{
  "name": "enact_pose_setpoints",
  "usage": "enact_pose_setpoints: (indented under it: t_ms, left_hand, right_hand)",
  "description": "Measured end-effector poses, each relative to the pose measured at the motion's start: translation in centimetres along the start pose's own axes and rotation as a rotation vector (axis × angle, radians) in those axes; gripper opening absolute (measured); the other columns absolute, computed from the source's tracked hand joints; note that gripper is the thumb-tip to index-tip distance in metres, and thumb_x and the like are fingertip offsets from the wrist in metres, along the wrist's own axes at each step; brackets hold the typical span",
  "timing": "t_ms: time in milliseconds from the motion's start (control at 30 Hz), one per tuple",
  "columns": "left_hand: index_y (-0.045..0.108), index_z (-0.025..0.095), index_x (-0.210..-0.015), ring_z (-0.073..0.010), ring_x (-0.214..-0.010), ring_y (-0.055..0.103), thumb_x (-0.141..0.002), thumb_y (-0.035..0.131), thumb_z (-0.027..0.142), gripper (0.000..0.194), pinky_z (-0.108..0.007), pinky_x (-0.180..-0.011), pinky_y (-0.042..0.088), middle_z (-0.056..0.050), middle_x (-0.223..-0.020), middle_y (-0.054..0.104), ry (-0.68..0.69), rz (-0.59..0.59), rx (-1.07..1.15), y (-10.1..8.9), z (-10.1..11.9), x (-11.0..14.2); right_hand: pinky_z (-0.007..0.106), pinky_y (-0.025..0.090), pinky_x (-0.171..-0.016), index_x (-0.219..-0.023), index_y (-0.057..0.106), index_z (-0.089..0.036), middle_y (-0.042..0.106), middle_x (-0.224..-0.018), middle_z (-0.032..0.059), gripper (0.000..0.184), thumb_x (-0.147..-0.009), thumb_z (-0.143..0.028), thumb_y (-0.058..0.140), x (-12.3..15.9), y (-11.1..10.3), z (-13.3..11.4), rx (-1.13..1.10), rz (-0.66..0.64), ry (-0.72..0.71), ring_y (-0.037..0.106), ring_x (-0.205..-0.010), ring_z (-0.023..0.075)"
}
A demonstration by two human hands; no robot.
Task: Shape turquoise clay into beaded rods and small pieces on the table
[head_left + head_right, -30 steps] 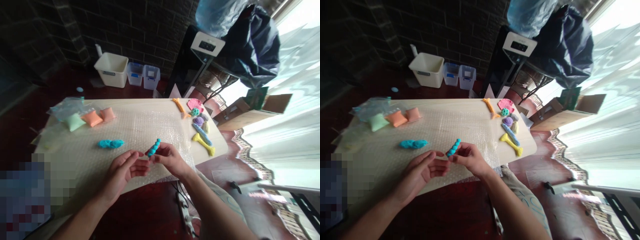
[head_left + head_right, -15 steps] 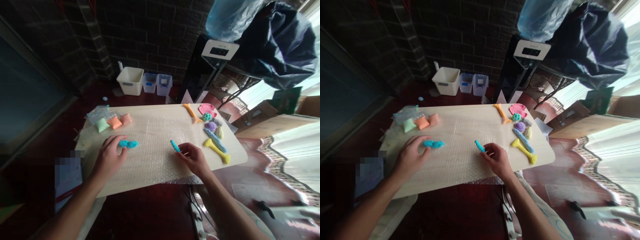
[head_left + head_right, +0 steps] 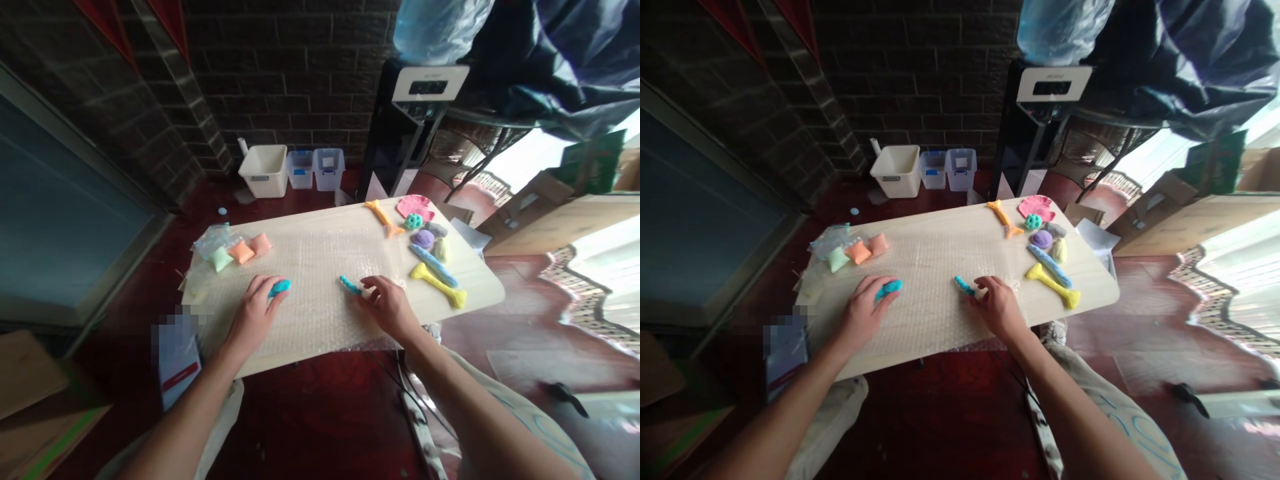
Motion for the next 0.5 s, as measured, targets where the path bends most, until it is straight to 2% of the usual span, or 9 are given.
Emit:
enact_pose_setpoints:
  t_ms: [67,133,200,267,367,500]
  left_hand:
    - [0.071,0.024,-0.117,-0.0281,-0.112,0.068,-0.1,0.06,0.039,0.025,-0.041,-0.102,0.052,-0.011,-0.116,0.072,-0.035,-0.028,0.119,0.7,1.7,0.6]
    - [0.072,0.024,-0.117,-0.0269,-0.108,0.07,-0.1,0.062,0.04,0.025,-0.038,-0.097,0.053,-0.01,-0.114,0.076,-0.098,-0.113,0.262,1.7,3.3,1.5]
    - [0.072,0.025,-0.117,-0.0259,-0.103,0.072,-0.099,0.064,0.04,0.025,-0.036,-0.092,0.053,-0.009,-0.112,0.078,-0.133,-0.202,0.386,2.6,4.6,2.4]
    - [0.073,0.026,-0.117,-0.0261,-0.103,0.073,-0.098,0.066,0.038,0.023,-0.036,-0.093,0.054,-0.008,-0.113,0.079,-0.126,-0.23,0.446,3.2,5.5,3.1]
    - [0.073,0.026,-0.117,-0.0272,-0.108,0.071,-0.099,0.066,0.033,0.021,-0.038,-0.098,0.053,-0.009,-0.116,0.078,-0.058,-0.207,0.409,3.3,5.8,3.5]
    - [0.07,0.023,-0.118,-0.0273,-0.111,0.068,-0.102,0.06,0.025,0.019,-0.042,-0.098,0.053,-0.011,-0.116,0.075,0.091,-0.199,0.296,3.0,5.8,3.2]
  right_hand:
    - [0.032,0.053,-0.062,-0.112,0.072,-0.016,0.073,-0.1,0.0111,0.028,-0.091,-0.035,0.074,0.3,-0.3,-0.7,-0.017,0.054,-0.036,0.067,-0.069,0.0184]
    - [0.031,0.052,-0.061,-0.114,0.072,-0.017,0.073,-0.101,0.0113,0.031,-0.094,-0.04,0.072,0.7,-0.5,-1.7,-0.08,0.078,-0.045,0.067,-0.074,0.0195]
    - [0.03,0.053,-0.061,-0.116,0.072,-0.017,0.075,-0.099,0.0101,0.032,-0.096,-0.043,0.07,1.2,-0.4,-2.9,-0.225,0.025,0.001,0.068,-0.075,0.0189]
    - [0.03,0.055,-0.063,-0.118,0.073,-0.018,0.076,-0.096,0.0089,0.035,-0.098,-0.046,0.069,1.8,0.0,-3.9,-0.404,-0.087,0.064,0.069,-0.073,0.0177]
    - [0.03,0.058,-0.067,-0.124,0.073,-0.018,0.078,-0.1,0.0093,0.04,-0.095,-0.046,0.073,2.6,0.9,-4.9,-0.531,-0.225,0.092,0.072,-0.079,0.0185]
    - [0.032,0.062,-0.071,-0.123,0.076,-0.02,0.079,-0.109,0.0112,0.038,-0.092,-0.042,0.079,3.0,1.7,-5.2,-0.512,-0.266,0.051,0.075,-0.084,0.0206]
Point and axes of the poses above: each hand's wrist, its own x-axis away from the middle knuckle, its own y-axis out of the palm, z = x × y, the point moved 1 cm from there along -x, towards the middle knuckle
